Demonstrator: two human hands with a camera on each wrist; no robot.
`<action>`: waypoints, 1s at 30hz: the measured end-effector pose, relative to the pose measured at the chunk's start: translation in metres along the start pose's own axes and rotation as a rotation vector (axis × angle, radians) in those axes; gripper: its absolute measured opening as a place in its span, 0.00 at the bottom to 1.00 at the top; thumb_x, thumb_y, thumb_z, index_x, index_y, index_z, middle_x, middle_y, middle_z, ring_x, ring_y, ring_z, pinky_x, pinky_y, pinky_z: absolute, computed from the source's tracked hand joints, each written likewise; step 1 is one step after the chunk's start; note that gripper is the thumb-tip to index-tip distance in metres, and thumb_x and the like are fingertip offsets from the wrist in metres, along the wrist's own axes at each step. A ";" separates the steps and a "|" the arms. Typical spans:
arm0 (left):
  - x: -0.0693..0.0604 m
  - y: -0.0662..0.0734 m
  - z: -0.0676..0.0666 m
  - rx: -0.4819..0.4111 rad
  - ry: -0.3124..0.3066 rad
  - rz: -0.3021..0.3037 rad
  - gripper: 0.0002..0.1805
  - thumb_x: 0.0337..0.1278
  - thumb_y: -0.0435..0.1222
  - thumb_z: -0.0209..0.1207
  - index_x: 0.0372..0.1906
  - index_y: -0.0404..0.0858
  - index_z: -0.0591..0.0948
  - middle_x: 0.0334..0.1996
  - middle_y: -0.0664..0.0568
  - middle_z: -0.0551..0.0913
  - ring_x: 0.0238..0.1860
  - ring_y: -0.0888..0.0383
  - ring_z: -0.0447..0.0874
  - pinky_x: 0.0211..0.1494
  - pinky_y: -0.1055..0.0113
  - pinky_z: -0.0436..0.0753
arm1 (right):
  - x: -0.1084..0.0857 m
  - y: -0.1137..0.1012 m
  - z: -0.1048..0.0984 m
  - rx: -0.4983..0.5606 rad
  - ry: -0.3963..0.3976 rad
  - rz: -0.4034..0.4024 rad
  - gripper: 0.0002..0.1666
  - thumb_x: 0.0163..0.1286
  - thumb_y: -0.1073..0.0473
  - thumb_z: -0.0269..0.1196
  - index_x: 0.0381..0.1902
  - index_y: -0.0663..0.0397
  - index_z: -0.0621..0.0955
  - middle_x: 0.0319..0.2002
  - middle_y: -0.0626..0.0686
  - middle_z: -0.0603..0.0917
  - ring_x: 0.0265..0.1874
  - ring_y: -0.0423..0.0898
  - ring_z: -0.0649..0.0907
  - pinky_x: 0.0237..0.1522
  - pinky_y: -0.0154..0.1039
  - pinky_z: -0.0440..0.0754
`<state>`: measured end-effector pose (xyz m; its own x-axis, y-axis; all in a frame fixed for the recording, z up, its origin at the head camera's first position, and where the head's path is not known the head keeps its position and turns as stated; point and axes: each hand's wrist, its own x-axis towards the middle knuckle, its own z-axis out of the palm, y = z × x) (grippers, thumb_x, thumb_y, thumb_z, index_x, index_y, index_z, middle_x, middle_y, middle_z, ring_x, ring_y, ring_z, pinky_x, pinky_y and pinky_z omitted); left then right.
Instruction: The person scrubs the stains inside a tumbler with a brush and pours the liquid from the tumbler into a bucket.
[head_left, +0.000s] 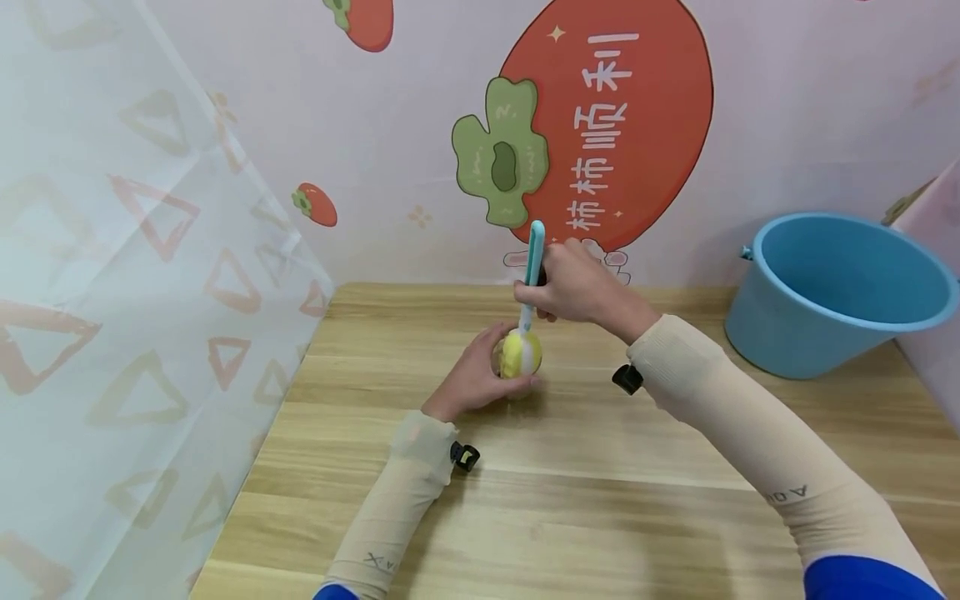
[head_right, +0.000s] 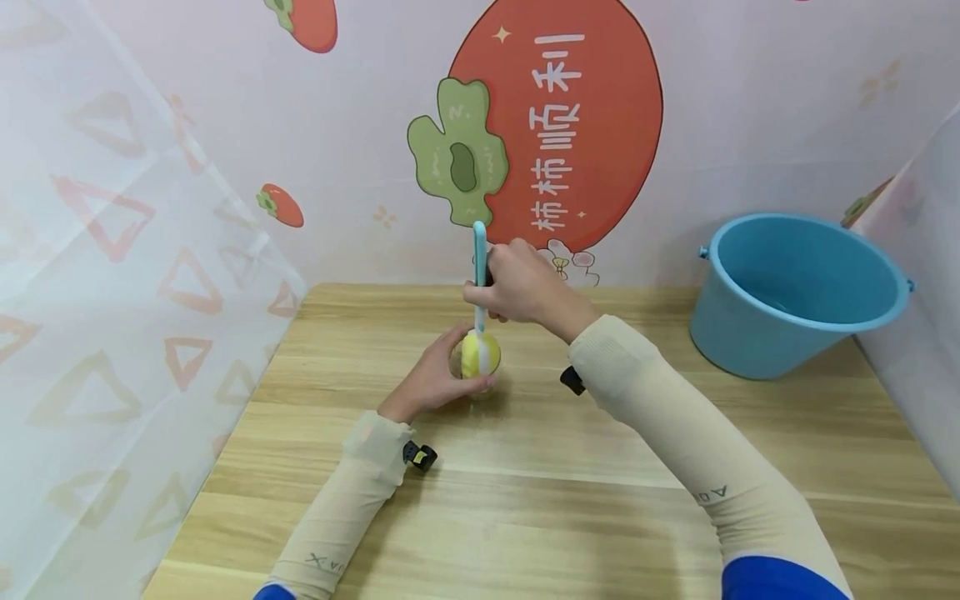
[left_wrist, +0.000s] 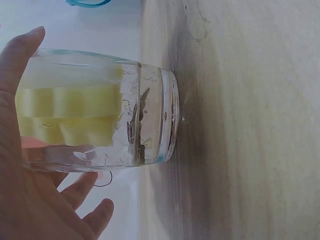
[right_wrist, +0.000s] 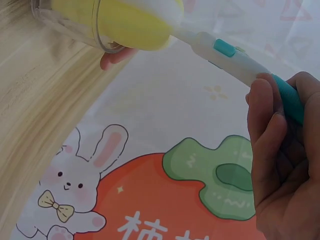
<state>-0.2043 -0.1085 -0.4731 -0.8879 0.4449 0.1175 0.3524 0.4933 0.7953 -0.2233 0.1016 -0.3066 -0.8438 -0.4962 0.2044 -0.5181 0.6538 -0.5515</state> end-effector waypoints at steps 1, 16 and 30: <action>0.000 0.000 0.000 0.003 0.001 0.000 0.46 0.53 0.50 0.78 0.76 0.58 0.69 0.62 0.59 0.78 0.59 0.55 0.75 0.61 0.49 0.79 | 0.001 0.000 0.000 -0.004 -0.006 0.001 0.20 0.73 0.53 0.65 0.20 0.53 0.85 0.13 0.46 0.82 0.13 0.42 0.82 0.17 0.37 0.76; 0.002 0.000 -0.002 -0.032 -0.010 0.050 0.43 0.53 0.53 0.78 0.73 0.53 0.72 0.55 0.58 0.80 0.52 0.56 0.78 0.52 0.56 0.81 | -0.003 -0.005 0.002 0.040 -0.039 -0.164 0.19 0.73 0.59 0.64 0.19 0.52 0.83 0.12 0.44 0.81 0.12 0.38 0.81 0.20 0.38 0.79; 0.001 0.000 -0.003 0.052 -0.004 0.087 0.44 0.54 0.55 0.77 0.75 0.64 0.69 0.56 0.61 0.79 0.56 0.57 0.75 0.57 0.53 0.79 | -0.002 -0.010 0.009 -0.109 0.066 -0.293 0.21 0.69 0.60 0.64 0.14 0.49 0.75 0.09 0.43 0.76 0.10 0.36 0.78 0.16 0.34 0.74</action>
<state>-0.2062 -0.1101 -0.4707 -0.8520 0.4909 0.1823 0.4432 0.4906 0.7503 -0.2154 0.0913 -0.3086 -0.6620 -0.6363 0.3959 -0.7492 0.5479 -0.3722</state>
